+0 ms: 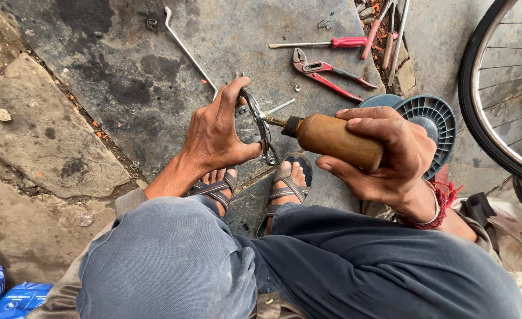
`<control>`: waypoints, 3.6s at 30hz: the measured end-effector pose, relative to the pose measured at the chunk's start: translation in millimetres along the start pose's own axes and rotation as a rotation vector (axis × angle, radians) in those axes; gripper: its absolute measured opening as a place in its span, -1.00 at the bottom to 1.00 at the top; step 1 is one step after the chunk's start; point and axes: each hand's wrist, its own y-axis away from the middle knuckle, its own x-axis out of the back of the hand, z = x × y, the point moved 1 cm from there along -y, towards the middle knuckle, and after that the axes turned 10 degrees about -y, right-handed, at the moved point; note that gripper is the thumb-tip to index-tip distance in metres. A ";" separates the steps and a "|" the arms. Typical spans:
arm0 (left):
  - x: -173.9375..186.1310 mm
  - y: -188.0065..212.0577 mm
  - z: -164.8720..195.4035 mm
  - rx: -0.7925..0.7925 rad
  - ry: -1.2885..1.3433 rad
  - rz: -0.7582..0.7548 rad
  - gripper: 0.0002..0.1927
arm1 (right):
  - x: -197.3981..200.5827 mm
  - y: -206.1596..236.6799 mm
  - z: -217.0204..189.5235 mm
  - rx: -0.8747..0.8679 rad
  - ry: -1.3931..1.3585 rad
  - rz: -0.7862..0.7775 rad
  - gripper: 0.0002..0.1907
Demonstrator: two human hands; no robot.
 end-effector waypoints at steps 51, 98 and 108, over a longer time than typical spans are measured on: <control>-0.6 0.7 -2.2 -0.073 -0.066 0.029 0.05 | -0.1 -6.4 -0.2 0.003 -0.062 -0.007 -0.45; 0.4 -4.3 -10.0 0.042 -0.085 0.110 0.22 | -39.3 66.7 71.3 -0.821 -1.464 0.542 -0.51; -1.7 1.0 -16.0 -0.165 -0.107 0.167 0.35 | -44.6 66.6 70.0 -0.802 -1.491 0.523 -0.53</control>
